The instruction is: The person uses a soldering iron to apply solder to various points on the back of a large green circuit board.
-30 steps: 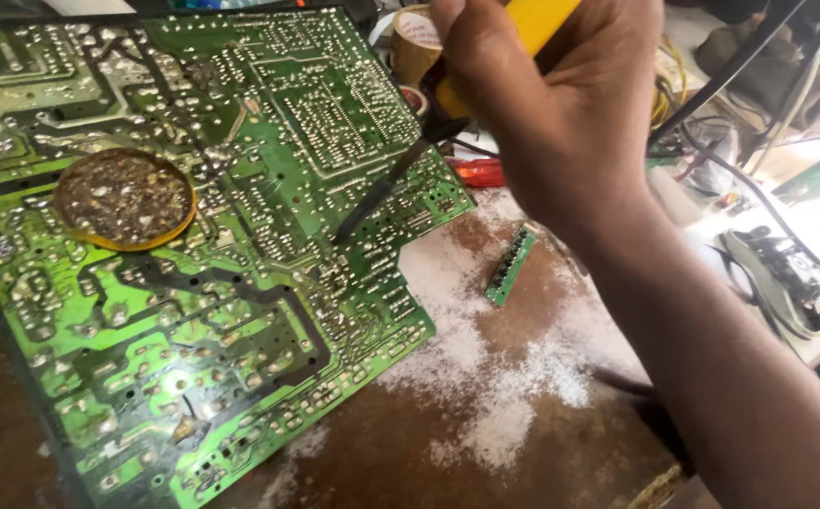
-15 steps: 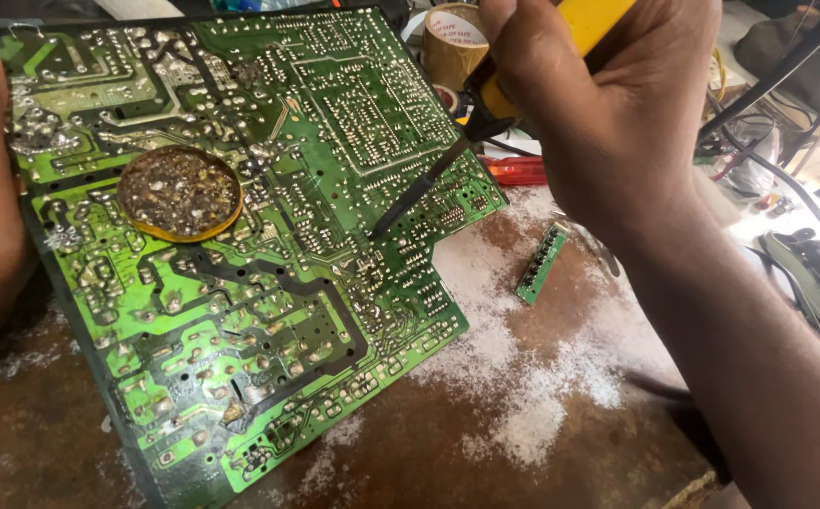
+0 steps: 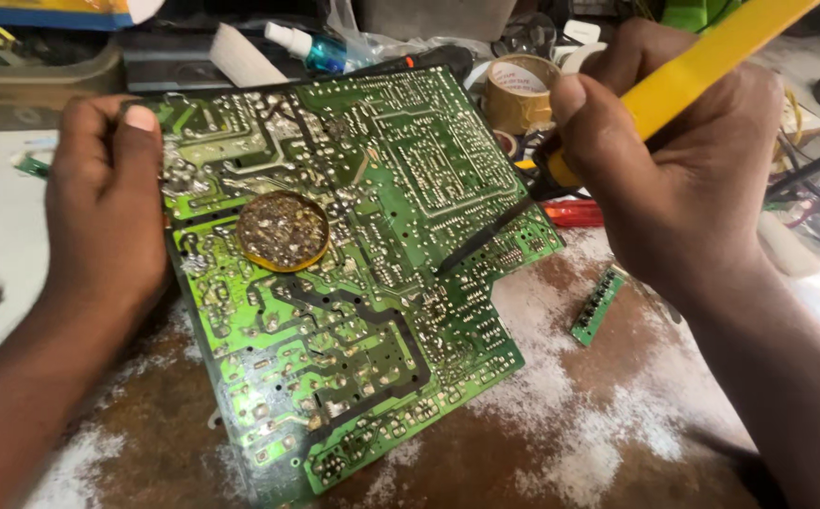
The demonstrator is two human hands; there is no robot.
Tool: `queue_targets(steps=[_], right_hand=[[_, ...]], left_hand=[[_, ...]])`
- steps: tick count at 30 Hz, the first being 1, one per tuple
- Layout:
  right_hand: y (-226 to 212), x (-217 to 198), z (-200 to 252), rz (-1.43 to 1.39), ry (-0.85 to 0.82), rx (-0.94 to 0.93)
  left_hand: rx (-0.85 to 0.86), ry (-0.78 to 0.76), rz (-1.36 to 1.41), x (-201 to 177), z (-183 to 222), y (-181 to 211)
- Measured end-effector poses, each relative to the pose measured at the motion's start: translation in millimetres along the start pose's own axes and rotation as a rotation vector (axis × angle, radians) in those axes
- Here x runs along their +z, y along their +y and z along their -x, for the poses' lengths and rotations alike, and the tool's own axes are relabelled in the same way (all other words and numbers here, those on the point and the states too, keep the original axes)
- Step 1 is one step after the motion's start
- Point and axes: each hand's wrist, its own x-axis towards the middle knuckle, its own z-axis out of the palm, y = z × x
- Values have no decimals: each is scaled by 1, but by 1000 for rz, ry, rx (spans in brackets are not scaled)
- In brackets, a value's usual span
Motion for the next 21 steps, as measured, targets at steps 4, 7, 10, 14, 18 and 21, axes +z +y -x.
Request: queue_targets(steps=[4,7,10,14,18,21], right_hand=[[-11,3,-3,-20,22,42],[-12,4,-3,-84,22,65],[-10,3,-2,-53,28,43],[-9,2,1,-2,35,24],[-12,2,1,-7,41,26],[-13,1,1,-18,36,15]], left_hand=[[13,0,-18,-2,-1,-7],[28,20,-49,0,-1,-5],[15,29,-106,-1,-1,-1],[2,28,-118,-1,-1,3],[-14,26,-108,0,-1,5],[-10,21,-86,0,-1,4]])
